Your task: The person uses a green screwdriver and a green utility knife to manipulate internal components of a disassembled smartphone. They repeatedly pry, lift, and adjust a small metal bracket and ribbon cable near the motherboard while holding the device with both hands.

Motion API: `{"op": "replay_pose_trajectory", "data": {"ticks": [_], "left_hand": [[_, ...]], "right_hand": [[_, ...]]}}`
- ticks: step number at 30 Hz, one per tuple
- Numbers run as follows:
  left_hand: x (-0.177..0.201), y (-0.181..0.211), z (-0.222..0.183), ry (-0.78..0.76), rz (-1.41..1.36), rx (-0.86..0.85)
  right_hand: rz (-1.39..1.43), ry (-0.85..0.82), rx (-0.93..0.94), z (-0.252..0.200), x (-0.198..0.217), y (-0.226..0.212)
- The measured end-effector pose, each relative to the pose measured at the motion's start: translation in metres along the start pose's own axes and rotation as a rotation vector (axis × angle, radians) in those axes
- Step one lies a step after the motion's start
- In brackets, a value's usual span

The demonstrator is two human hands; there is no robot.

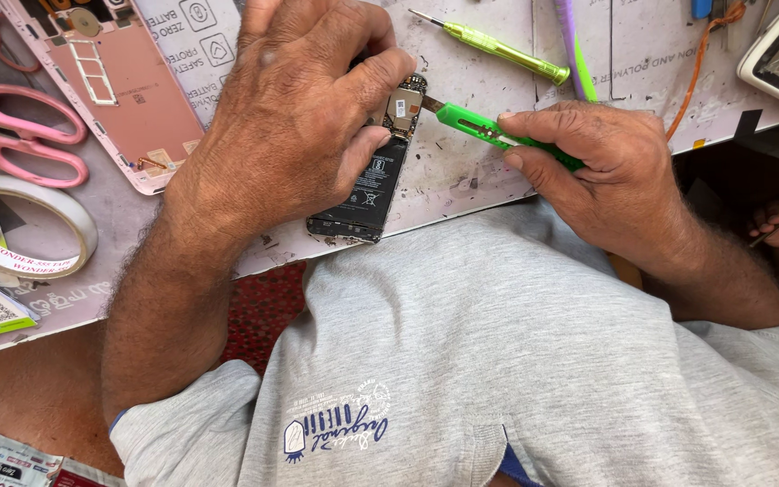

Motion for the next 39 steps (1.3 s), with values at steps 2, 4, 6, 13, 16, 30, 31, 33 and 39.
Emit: {"op": "replay_pose_trajectory", "data": {"ticks": [2, 4, 6, 13, 16, 30, 31, 33, 39], "left_hand": [[0.0, 0.0, 0.001, -0.002, -0.003, 0.0], [0.002, 0.002, 0.002, -0.001, -0.003, -0.007], [0.003, 0.002, 0.005, -0.003, -0.01, -0.011], [0.003, 0.002, 0.008, -0.053, -0.004, 0.037], [0.006, 0.001, 0.008, -0.062, 0.03, 0.053], [0.01, -0.007, 0.008, -0.04, -0.038, 0.085], [0.01, -0.008, 0.009, -0.044, -0.044, 0.088], [0.01, -0.008, 0.01, -0.02, -0.057, 0.08], [0.011, -0.015, 0.012, -0.018, -0.084, 0.089]], "right_hand": [[0.009, 0.0, 0.018, -0.001, -0.001, 0.002], [0.023, -0.001, 0.031, -0.002, -0.001, 0.003], [0.027, 0.005, 0.054, -0.002, -0.001, 0.003], [0.031, 0.034, 0.092, 0.0, 0.002, 0.001], [0.037, 0.031, 0.067, 0.002, 0.005, 0.001], [-0.138, 0.103, 0.176, 0.019, 0.021, -0.024], [-0.161, 0.105, 0.196, 0.022, 0.024, -0.027], [-0.148, 0.019, 0.244, 0.027, 0.025, -0.032], [-0.202, -0.167, 0.315, 0.029, 0.03, -0.027]]}}
Point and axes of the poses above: each hand's wrist, its own z-axis towards the middle knuckle, its own x-axis out of the back of the hand, y = z × x, the point moved 10 cm from there along z, towards the middle knuckle, and after that the axes turned 6 degrees about y, right-handed, at the moved point
